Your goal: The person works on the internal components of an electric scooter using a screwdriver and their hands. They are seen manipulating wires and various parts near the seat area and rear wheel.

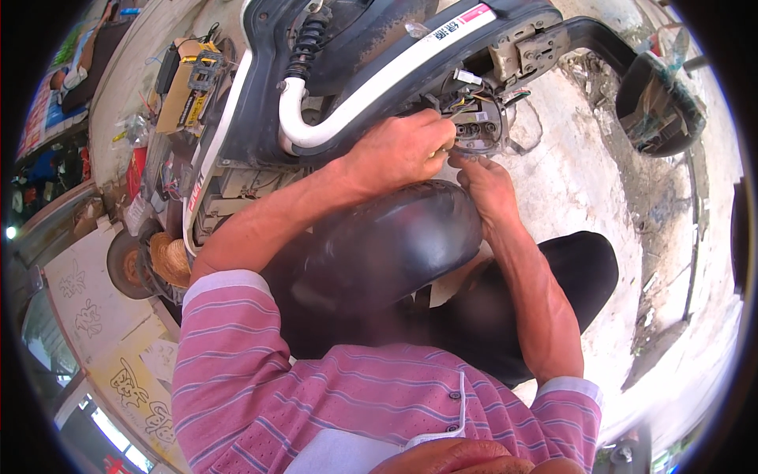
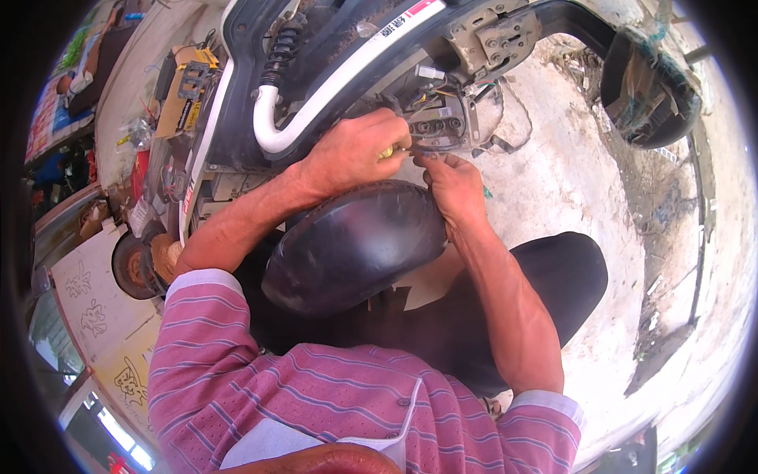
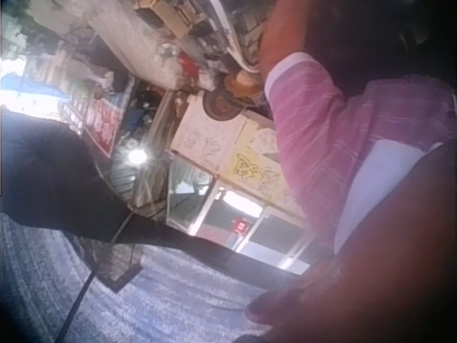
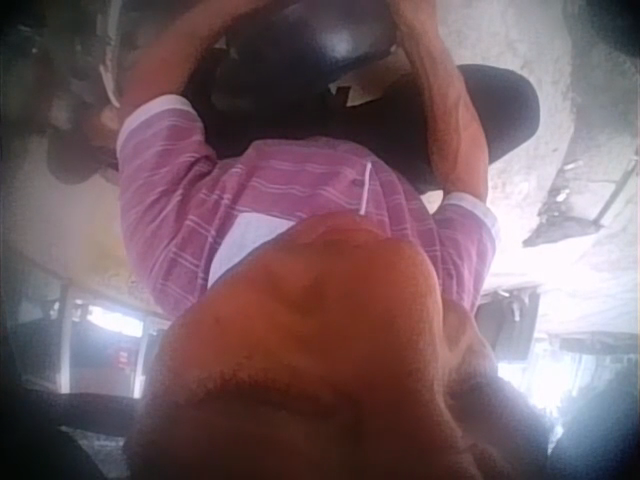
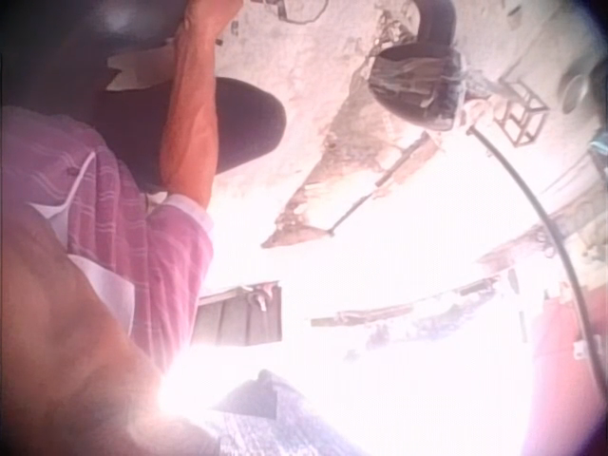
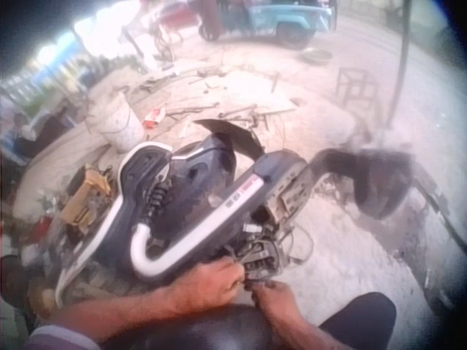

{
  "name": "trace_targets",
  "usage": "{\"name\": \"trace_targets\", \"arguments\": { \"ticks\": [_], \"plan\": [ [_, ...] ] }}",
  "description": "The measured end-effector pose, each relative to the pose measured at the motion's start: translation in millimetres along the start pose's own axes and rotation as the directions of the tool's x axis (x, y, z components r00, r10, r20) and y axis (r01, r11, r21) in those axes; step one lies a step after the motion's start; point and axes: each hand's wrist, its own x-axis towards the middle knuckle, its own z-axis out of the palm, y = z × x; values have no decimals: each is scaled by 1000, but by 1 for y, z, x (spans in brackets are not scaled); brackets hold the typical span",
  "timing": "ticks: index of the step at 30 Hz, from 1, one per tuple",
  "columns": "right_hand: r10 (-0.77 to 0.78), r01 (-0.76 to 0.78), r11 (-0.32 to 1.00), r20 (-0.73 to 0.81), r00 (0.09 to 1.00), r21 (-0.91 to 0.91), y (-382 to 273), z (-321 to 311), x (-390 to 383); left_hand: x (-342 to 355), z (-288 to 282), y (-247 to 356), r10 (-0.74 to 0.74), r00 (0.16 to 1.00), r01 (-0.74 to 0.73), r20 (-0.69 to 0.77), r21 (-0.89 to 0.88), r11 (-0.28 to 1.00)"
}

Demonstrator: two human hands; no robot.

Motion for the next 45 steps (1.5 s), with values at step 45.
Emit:
{"name": "trace_targets", "arguments": {
  "ticks": [45],
  "plan": [
    [-111,109,978,-6,994,-179,-8,2,-10,-1,-1,-1,-20,1000,21,22,-39,999]
  ]
}}
